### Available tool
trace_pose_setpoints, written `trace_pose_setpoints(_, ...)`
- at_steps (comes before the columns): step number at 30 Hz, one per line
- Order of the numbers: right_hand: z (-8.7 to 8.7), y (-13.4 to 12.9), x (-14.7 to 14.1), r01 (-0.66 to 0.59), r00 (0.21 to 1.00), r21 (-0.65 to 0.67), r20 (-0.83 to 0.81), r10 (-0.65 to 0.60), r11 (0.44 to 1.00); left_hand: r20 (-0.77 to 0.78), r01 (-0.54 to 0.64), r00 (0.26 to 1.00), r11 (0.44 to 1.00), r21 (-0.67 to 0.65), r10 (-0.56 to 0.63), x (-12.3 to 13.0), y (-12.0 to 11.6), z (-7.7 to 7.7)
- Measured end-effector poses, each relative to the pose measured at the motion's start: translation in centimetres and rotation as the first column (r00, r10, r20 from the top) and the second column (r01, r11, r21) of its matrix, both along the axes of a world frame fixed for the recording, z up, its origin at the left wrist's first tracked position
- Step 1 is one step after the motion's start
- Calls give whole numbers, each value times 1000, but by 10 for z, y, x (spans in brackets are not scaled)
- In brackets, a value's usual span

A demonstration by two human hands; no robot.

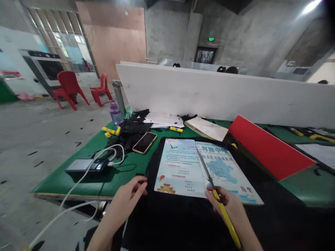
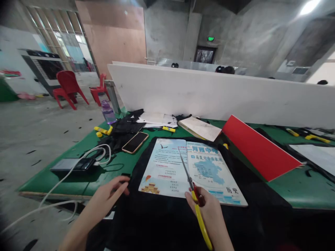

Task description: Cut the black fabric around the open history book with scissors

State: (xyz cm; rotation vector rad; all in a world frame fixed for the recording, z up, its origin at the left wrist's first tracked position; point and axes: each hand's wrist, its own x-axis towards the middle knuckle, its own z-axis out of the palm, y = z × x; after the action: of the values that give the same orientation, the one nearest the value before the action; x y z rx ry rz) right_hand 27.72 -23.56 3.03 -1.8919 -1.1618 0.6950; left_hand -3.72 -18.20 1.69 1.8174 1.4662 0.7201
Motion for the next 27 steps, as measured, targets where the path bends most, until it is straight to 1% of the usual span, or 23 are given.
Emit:
trace_pose_setpoints(2,-2,-8,-1,7,1000,3,-16,-7,1000,19,107,994,988,-114,-105,-20,-28,-12)
trace_pose_setpoints(3,-4,-12,-2,16,999,8,-32,-15,1000,4,109,994,984,-139,-109,-29,-37,-18)
trace_pose_setpoints(4,-6,-15,-2,30,998,14,-54,-29,999,-10,81,997,987,-138,-83,-37,-44,-25)
trace_pose_setpoints(5,-10,-18,-4,48,996,17,-82,-46,999,-25,18,999,996,-88,-20,-43,-47,-31)
trace_pose_setpoints(6,-13,-20,-6,65,992,16,-112,-63,998,-45,-67,997,998,0,67,-47,-48,-36)
trace_pose_setpoints(7,-17,-22,-8,80,987,12,-138,-77,997,-66,-141,987,984,107,149,-48,-48,-41)
trace_pose_setpoints(8,-20,-24,-10,92,983,6,-158,-90,996,-85,-197,972,954,226,221,-47,-45,-45)
trace_pose_setpoints(9,-22,-26,-13,101,980,-1,-173,-100,995,-109,-223,956,916,334,273,-43,-42,-47)
trace_pose_setpoints(11,-25,-28,-18,105,974,-1,-202,-103,995,-177,-193,934,853,484,311,-32,-34,-52)
trace_pose_setpoints(13,-25,-29,-22,95,965,16,-246,-88,995,-250,-117,923,832,543,293,-20,-28,-56)
trace_pose_setpoints(16,-26,-27,-28,68,952,38,-301,-54,997,-316,-21,922,845,534,223,-6,-24,-60)
trace_pose_setpoints(18,-30,-25,-30,61,947,35,-317,-46,998,-330,-6,922,862,507,201,-3,-26,-62)
trace_pose_setpoints(20,-36,-20,-31,52,939,19,-342,-43,998,-337,-23,917,871,491,214,-2,-29,-63)
trace_pose_setpoints(23,-47,-14,-34,20,921,10,-390,-14,1000,-315,-102,904,862,496,288,-5,-34,-68)
trace_pose_setpoints(25,-48,-11,-37,2,913,48,-408,18,999,-296,-146,899,860,489,321,-7,-36,-71)
trace_pose_setpoints(27,-46,-10,-42,-34,899,84,-433,67,996,-293,-165,896,862,480,334,-9,-39,-69)
